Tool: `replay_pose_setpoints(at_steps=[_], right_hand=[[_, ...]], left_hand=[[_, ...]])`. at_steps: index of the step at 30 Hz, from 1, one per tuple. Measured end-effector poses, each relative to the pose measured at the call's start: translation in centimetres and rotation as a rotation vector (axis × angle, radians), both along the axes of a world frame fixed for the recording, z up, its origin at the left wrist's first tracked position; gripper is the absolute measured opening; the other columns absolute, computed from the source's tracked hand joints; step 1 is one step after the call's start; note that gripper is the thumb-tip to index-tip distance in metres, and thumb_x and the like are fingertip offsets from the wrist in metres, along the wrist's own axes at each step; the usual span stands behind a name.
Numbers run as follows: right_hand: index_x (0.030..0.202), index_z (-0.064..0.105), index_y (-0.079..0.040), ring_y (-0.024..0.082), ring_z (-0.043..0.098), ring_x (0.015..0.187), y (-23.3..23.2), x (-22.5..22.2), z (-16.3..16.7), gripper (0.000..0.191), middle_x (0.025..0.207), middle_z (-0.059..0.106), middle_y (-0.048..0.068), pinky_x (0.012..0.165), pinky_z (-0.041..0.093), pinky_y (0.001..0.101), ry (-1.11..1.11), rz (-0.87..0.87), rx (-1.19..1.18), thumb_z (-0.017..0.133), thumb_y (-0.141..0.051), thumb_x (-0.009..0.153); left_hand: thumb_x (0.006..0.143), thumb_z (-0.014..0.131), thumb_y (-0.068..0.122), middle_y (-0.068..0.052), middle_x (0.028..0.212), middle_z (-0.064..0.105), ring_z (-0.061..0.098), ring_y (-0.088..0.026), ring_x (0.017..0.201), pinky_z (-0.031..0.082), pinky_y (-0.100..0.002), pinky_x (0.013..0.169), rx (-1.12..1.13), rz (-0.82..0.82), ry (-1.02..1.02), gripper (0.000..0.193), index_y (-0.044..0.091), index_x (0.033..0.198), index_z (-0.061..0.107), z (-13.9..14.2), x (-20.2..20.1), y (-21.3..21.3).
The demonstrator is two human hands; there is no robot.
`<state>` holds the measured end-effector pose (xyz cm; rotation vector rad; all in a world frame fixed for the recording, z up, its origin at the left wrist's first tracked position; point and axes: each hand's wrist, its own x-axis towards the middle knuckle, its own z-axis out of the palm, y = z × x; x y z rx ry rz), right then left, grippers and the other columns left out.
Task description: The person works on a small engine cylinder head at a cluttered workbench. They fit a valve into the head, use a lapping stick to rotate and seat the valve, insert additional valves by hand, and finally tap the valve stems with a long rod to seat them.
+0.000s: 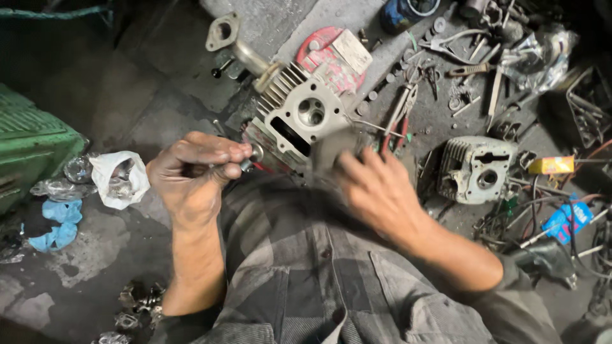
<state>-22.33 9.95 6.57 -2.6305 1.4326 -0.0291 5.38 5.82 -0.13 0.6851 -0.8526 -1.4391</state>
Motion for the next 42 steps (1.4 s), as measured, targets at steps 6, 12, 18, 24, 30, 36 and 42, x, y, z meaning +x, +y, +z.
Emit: replay_pose_setpoints(at_steps=[6,12,18,24,30,36,42], right_hand=[[0.105,0.077,-0.019,0.029,0.056,0.092,-0.9,-2.3,1.3,0.039,0.094,0.058,0.005,0.077,0.046,0.0444,-0.077,-0.114,0.07,0.07,-0.011,0.068],[0.101,0.075,-0.012,0.031,0.059,0.104,-0.3,-0.7,-2.1,0.03,0.112,0.066,0.012,0.085,0.048,0.0477,0.172,-0.142,-0.217,0.072,-0.014,0.071],[0.111,0.074,-0.006,0.034,0.058,0.113,-2.6,-8.6,-1.6,0.041,0.125,0.063,0.018,0.09,0.048,0.045,0.401,-0.451,-0.102,0.068,-0.007,0.07],[0.099,0.069,-0.014,0.038,0.055,0.107,0.7,-4.0,-3.1,0.021,0.114,0.058,0.015,0.092,0.045,0.0564,0.008,-0.124,-0.097,0.071,-0.014,0.077],[0.141,0.066,-0.021,0.036,0.051,0.119,3.9,-7.5,-7.9,0.052,0.13,0.055,0.017,0.097,0.042,0.056,0.402,-0.456,0.128,0.066,-0.008,0.09],[0.15,0.068,0.0,0.043,0.053,0.119,3.2,-18.0,-9.4,0.079,0.146,0.054,0.024,0.095,0.046,0.0541,0.379,-0.647,0.088,0.079,-0.02,0.074],[0.119,0.072,-0.009,0.021,0.07,0.108,4.2,-15.0,-7.9,0.033,0.117,0.076,0.01,0.1,0.056,0.0408,-0.533,-1.012,0.44,0.069,-0.032,0.096]], left_hand=[[0.091,0.084,-0.008,-0.017,0.098,0.072,0.074,-0.025,0.092,0.064,-0.04,0.091,-0.073,0.048,0.005,0.018,-0.001,0.098,0.068,0.2,0.4,-0.8],[0.09,0.083,-0.008,-0.018,0.099,0.072,0.075,-0.026,0.093,0.065,-0.041,0.092,-0.078,-0.04,-0.051,0.02,-0.002,0.102,0.068,0.4,-0.4,-1.2],[0.09,0.082,-0.009,-0.018,0.097,0.072,0.074,-0.025,0.089,0.065,-0.041,0.09,-0.128,-0.019,0.012,0.017,-0.004,0.098,0.068,0.8,-0.2,-1.4],[0.093,0.082,-0.009,-0.018,0.098,0.072,0.075,-0.026,0.091,0.064,-0.041,0.091,-0.013,0.002,0.034,0.018,-0.002,0.102,0.067,0.1,-0.6,-0.4],[0.089,0.083,-0.005,-0.016,0.094,0.072,0.075,-0.025,0.087,0.065,-0.045,0.087,-0.069,-0.004,-0.001,0.018,0.0,0.098,0.068,0.1,0.7,-0.7],[0.092,0.082,-0.009,-0.016,0.095,0.072,0.075,-0.025,0.088,0.065,-0.045,0.09,-0.063,0.038,0.024,0.017,-0.001,0.1,0.068,0.1,1.7,-1.4],[0.094,0.079,-0.012,-0.018,0.099,0.072,0.075,-0.026,0.092,0.064,-0.044,0.092,-0.01,-0.01,0.033,0.018,-0.003,0.104,0.068,-0.6,0.9,-1.2]])
